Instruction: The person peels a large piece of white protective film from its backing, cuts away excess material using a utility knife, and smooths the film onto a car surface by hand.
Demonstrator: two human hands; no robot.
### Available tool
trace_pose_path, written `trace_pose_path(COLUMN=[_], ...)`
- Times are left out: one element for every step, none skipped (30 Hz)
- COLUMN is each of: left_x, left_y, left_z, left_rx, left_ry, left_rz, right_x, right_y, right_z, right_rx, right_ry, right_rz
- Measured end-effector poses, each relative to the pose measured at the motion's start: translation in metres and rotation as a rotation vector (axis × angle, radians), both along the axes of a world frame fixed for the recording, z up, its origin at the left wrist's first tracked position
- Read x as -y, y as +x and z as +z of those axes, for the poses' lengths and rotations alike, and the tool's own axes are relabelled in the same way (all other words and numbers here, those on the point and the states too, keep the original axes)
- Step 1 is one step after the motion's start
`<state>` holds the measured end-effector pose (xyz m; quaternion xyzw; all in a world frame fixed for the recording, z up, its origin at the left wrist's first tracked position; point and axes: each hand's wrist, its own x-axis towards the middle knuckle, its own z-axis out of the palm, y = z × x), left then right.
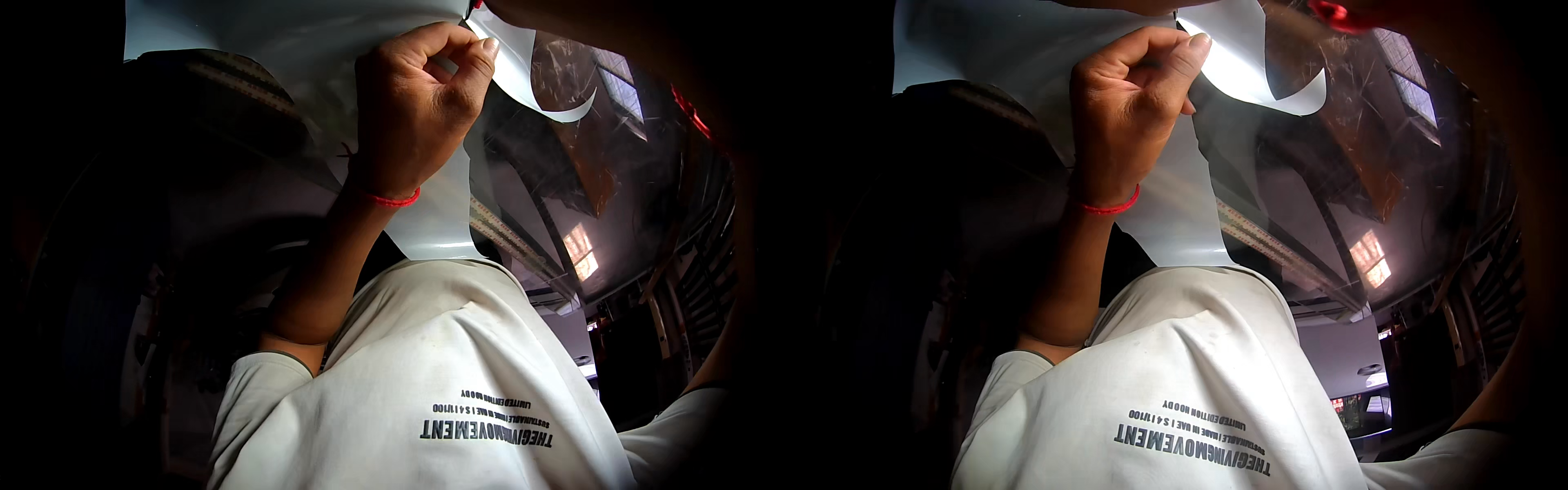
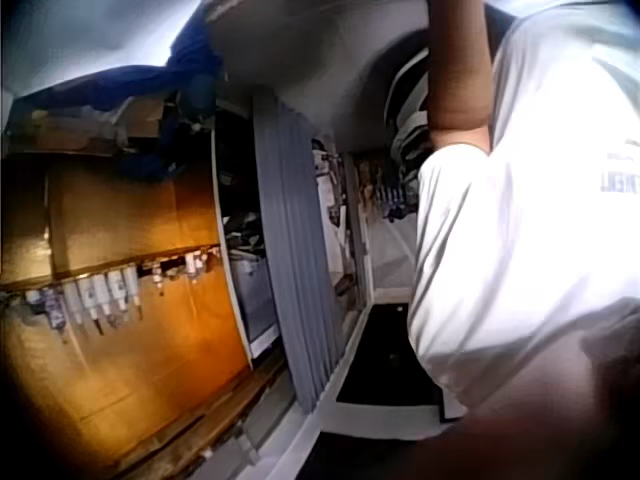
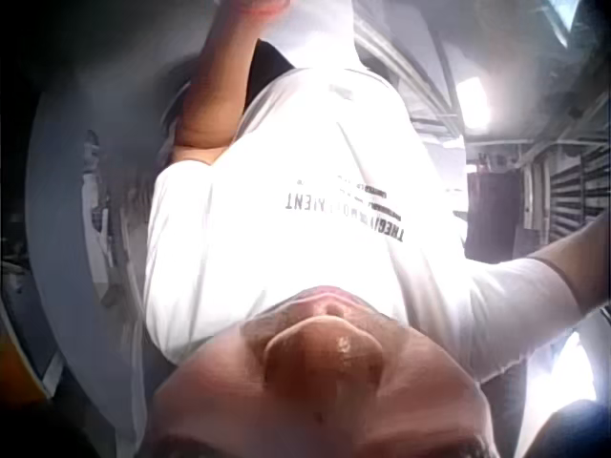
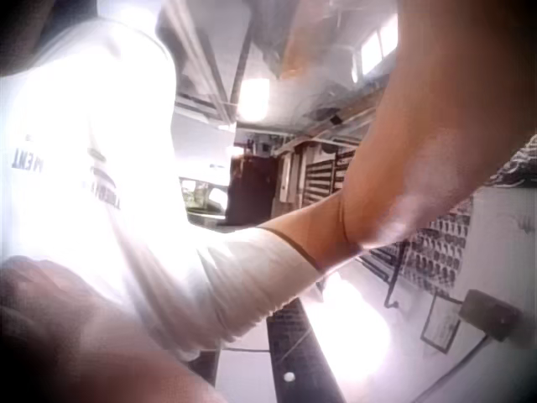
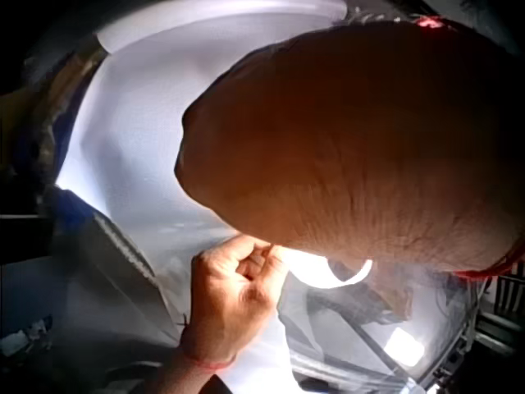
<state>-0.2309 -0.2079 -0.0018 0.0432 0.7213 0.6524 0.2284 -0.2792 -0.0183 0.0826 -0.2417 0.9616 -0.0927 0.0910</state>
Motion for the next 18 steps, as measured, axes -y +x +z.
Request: trace_pose_path(left_x=[0.0, 0.0, 0.0, 0.0, 0.001, 0.001, 0.0, 0.0, 0.002, 0.002, 0.001, 0.0, 0.0, 0.001, 0.002, 0.002, -0.002, -0.005], left_y=[0.0, 0.001, 0.001, 0.001, 0.0, -0.001, -0.002, -0.002, -0.004, -0.001, -0.001, 0.0, -0.001, -0.001, -0.001, -0.001, -0.001, -0.001], left_z=[-0.001, 0.0, 0.002, 0.003, 0.0, 0.0, 0.0, -0.001, 0.0, -0.001, -0.001, -0.003, -0.003, -0.002, -0.003, -0.004, 0.007, 0.009], left_rx=[0.016, 0.014, 0.012, 0.01, -0.01, -0.02, -0.024, -0.027, -0.015, -0.026, -0.028, -0.039, -0.034, -0.027, -0.043, -0.059, 0.048, 0.069], left_ry=[0.004, 0.004, 0.004, 0.003, 0.008, -0.003, -0.001, 0.001, 0.007, 0.029, 0.02, 0.013, 0.011, 0.01, 0.009, 0.007, 0.03, 0.042], left_rz=[-0.009, -0.008, -0.007, -0.005, -0.009, -0.016, -0.012, -0.008, -0.013, -0.036, -0.021, -0.01, -0.014, -0.015, -0.016, -0.017, 0.023, 0.042], right_x=[0.0, 0.0, 0.0, 0.0, 0.001, 0.004, 0.007, 0.006, 0.004, 0.001, 0.001, 0.003, 0.001, 0.004, 0.002, 0.002, 0.002, 0.003], right_y=[-0.001, -0.001, 0.0, 0.0, -0.002, -0.004, -0.005, -0.007, -0.01, -0.004, -0.005, -0.005, -0.006, -0.006, -0.008, -0.009, -0.009, -0.007], right_z=[-0.001, -0.001, -0.001, -0.001, 0.001, 0.003, 0.003, 0.003, 0.001, 0.003, 0.001, 0.0, -0.001, -0.001, -0.001, -0.001, -0.001, 0.0], right_rx=[0.0, -0.001, 0.0, 0.0, 0.002, 0.007, 0.011, 0.015, 0.02, 0.002, 0.0, 0.001, -0.001, 0.001, 0.003, 0.005, 0.006, 0.003], right_ry=[0.002, 0.006, 0.006, 0.012, 0.023, 0.028, 0.03, 0.029, 0.032, 0.048, 0.045, 0.043, 0.041, 0.042, 0.039, 0.043, 0.047, 0.054], right_rz=[0.006, 0.009, 0.012, 0.016, 0.024, 0.024, 0.037, 0.032, 0.044, 0.036, 0.043, 0.053, 0.05, 0.061, 0.058, 0.064, 0.065, 0.073])
